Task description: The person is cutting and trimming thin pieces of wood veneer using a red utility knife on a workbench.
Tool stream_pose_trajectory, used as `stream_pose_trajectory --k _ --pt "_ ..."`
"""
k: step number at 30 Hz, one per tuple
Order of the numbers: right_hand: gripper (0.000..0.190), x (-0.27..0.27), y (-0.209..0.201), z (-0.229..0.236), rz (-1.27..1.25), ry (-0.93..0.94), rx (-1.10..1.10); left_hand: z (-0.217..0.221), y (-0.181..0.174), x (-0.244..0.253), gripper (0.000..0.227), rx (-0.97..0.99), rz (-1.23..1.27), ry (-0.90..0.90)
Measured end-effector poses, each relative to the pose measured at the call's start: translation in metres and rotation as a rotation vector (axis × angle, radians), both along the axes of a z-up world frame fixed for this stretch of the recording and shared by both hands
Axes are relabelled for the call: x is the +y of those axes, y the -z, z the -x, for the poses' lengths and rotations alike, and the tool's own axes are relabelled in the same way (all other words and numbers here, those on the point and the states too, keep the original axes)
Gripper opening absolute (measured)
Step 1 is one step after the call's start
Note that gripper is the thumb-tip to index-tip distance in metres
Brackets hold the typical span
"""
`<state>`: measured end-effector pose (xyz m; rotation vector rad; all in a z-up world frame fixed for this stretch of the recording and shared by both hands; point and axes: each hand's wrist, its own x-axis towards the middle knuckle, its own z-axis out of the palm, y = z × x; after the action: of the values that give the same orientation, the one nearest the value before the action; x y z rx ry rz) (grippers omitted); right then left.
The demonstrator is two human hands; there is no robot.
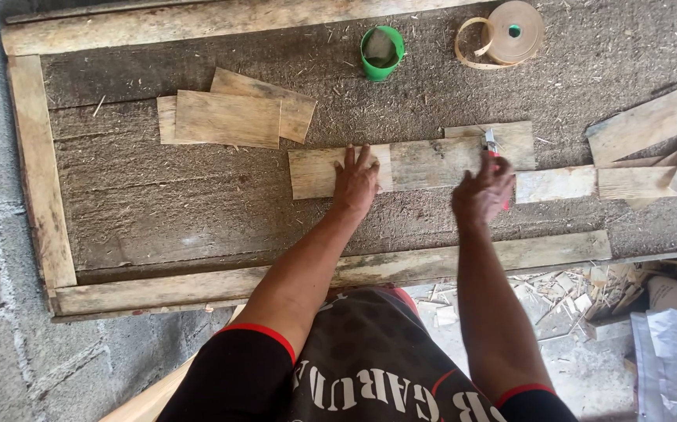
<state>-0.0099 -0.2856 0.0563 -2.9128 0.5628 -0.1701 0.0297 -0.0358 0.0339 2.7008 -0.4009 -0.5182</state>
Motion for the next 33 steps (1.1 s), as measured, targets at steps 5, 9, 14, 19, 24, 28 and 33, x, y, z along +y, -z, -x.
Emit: stream_pose_trajectory --k 5,9,14,19,24,28,33 --pt "0.042 -0.05 -0.003 0.002 -0.071 0.274 0.299 0.001 0.006 -0.004 0.059 0.001 -0.004 -0.003" --pt "0.035 -0.06 0.005 -0.003 -0.125 0.277 0.362 0.0 0.007 -0.005 0.059 -0.036 -0.02 0.04" --pt "0.025 -0.047 0.021 0.007 -0.133 0.188 0.125 -0.002 0.005 -0.006 0.048 -0.026 -0.079 0.072" --pt "0.016 0.012 0.048 0.019 -0.419 -0.231 -0.14 -0.004 -0.011 -0.005 0.046 -0.046 -0.096 0.084" --pt "0.045 0.105 -0.026 0.013 -0.536 -0.221 0.12 -0.006 -0.018 -0.009 0.053 0.054 -0.211 0.13" --pt "0.066 0.12 -0.011 0.012 -0.423 -0.143 0.3 -0.007 -0.018 -0.008 0.074 0.038 -0.155 0.097" --pt "0.074 0.126 -0.016 0.011 -0.356 -0.152 0.333 -0.008 -0.015 -0.009 0.072 0.044 -0.149 0.103"
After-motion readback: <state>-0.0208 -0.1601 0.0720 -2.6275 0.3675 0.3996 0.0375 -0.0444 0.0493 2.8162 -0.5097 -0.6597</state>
